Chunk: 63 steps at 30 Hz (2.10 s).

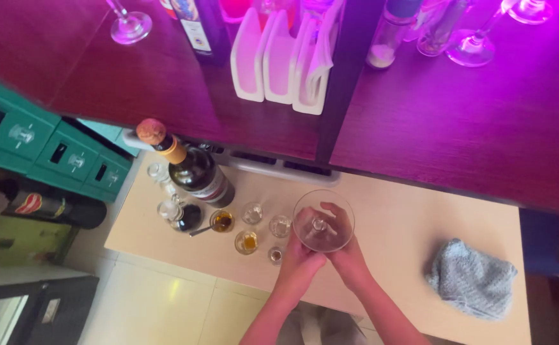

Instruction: Wiping down items and organizing various glassware and bottles in a bar service area.

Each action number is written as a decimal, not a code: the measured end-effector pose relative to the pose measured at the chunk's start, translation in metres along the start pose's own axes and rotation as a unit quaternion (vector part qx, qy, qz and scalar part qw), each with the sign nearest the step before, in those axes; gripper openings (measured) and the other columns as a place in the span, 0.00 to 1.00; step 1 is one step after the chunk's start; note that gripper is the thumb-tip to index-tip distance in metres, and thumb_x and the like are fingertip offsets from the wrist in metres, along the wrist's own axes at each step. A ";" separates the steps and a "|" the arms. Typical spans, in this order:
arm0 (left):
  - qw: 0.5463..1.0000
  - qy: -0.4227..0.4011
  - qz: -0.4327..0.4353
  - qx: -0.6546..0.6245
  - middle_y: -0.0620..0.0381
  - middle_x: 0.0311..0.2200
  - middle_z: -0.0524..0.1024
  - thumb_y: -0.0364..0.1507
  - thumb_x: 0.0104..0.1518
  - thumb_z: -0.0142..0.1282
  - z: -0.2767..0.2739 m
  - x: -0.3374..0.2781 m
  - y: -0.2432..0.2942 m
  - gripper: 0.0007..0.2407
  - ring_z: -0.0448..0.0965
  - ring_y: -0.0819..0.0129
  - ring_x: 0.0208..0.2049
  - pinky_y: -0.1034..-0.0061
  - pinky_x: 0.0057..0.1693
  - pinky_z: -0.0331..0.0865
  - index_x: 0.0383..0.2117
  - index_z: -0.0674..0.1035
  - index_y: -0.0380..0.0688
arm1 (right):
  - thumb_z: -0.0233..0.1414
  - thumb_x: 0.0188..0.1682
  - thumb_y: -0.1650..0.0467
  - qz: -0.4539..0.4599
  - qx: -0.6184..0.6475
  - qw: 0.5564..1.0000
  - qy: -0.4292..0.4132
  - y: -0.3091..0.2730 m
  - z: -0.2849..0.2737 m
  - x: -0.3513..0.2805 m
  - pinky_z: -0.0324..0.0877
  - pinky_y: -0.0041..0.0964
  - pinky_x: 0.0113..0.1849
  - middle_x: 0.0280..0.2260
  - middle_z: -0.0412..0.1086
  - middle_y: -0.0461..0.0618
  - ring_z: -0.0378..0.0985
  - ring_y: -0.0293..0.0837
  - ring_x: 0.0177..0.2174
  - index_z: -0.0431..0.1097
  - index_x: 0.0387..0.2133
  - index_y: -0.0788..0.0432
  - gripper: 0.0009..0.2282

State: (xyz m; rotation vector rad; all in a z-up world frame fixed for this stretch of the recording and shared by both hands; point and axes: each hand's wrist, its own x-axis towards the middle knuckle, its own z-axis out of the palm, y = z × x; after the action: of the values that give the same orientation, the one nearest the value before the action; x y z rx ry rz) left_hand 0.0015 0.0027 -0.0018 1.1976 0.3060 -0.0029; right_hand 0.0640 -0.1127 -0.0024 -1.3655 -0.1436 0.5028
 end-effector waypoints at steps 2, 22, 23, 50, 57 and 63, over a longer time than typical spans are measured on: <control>1.000 -0.016 -0.006 0.013 0.51 0.59 0.67 0.15 0.46 0.48 -0.006 0.002 0.001 0.37 0.71 0.65 0.60 0.74 0.59 0.68 0.70 0.57 0.45 | 0.61 0.41 0.74 -0.010 -0.010 1.000 0.010 -0.003 0.005 0.001 0.72 0.37 0.50 0.58 0.69 0.53 0.75 0.44 0.53 0.55 0.62 0.52 0.34; 0.842 -0.043 0.377 0.383 0.49 0.52 0.79 0.22 0.48 0.60 -0.014 -0.048 0.063 0.21 0.82 0.55 0.53 0.64 0.59 0.76 0.52 0.78 0.44 | 0.61 0.44 0.64 0.150 -0.260 0.947 0.115 -0.058 -0.026 -0.074 0.67 0.44 0.57 0.60 0.69 0.46 0.68 0.45 0.59 0.60 0.65 0.46 0.32; 0.844 -0.054 0.378 0.377 0.49 0.52 0.79 0.22 0.48 0.60 -0.002 -0.044 0.071 0.21 0.82 0.55 0.53 0.64 0.59 0.76 0.52 0.78 0.44 | 0.61 0.44 0.64 0.152 -0.260 0.945 0.127 -0.074 -0.025 -0.087 0.67 0.44 0.57 0.60 0.69 0.46 0.68 0.45 0.59 0.60 0.65 0.46 0.32; 0.857 -0.195 0.401 0.260 0.45 0.57 0.71 0.23 0.51 0.62 0.354 0.069 0.128 0.12 0.80 0.52 0.56 0.64 0.58 0.76 0.43 0.82 0.44 | 0.56 0.43 0.76 -0.181 0.000 0.975 0.132 -0.268 -0.282 -0.079 0.66 0.46 0.56 0.64 0.55 0.54 0.64 0.48 0.60 0.47 0.68 0.51 0.37; 0.864 -0.116 0.395 0.290 0.45 0.56 0.72 0.24 0.51 0.61 0.388 0.086 0.139 0.13 0.80 0.54 0.55 0.64 0.56 0.75 0.44 0.81 0.43 | 0.57 0.42 0.75 -0.186 -0.006 0.975 0.122 -0.293 -0.311 -0.051 0.62 0.44 0.58 0.66 0.51 0.54 0.59 0.50 0.64 0.43 0.69 0.50 0.40; 0.865 -0.145 0.348 0.331 0.52 0.48 0.79 0.24 0.57 0.55 0.393 0.091 0.176 0.11 0.86 0.62 0.48 0.69 0.51 0.77 0.47 0.79 0.44 | 0.58 0.41 0.71 -0.185 -0.015 0.970 0.158 -0.309 -0.313 -0.039 0.59 0.47 0.59 0.69 0.44 0.54 0.51 0.50 0.68 0.39 0.72 0.48 0.44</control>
State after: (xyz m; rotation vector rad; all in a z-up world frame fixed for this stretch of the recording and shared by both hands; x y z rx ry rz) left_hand 0.2089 -0.2778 0.2675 1.9135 -0.4513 0.3639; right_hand 0.2301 -0.4465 0.2346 -1.3907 -0.1400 -0.0320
